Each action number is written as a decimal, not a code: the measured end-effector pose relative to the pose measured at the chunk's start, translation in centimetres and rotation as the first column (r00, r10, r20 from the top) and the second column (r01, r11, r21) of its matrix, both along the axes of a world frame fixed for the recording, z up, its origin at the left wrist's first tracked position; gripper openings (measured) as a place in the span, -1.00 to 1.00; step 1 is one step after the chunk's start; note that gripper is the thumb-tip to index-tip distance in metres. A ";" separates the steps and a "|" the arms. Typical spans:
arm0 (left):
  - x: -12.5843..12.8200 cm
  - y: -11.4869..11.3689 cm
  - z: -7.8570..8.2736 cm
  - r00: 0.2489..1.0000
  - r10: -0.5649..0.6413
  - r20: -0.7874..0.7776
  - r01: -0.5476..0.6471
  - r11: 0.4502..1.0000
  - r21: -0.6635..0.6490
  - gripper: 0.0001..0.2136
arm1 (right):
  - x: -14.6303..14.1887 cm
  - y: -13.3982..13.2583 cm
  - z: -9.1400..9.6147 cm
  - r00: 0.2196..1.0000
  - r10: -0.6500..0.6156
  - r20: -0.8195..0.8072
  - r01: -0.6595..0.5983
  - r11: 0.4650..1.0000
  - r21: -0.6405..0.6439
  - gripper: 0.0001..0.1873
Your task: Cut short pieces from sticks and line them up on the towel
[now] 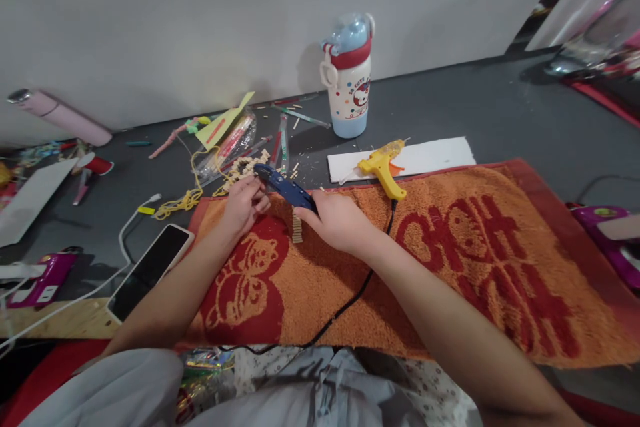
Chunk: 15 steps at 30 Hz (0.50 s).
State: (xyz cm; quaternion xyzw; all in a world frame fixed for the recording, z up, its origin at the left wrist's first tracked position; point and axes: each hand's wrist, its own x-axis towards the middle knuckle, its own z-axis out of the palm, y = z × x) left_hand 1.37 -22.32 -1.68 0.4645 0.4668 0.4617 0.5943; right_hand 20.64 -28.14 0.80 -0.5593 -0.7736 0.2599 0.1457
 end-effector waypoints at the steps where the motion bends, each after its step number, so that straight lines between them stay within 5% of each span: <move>1: 0.0 0.0 0.2 1.000 -0.011 0.028 0.012 1.000 -0.021 -0.73 | 0.0 0.1 0.0 1.000 -0.011 -0.003 0.011 1.000 -0.005 -0.61; 15: -0.2 0.5 -1.0 0.998 0.018 -0.059 -0.010 0.990 0.143 -0.79 | 0.2 0.0 -0.4 0.998 -0.060 0.001 0.060 0.995 -0.086 -0.57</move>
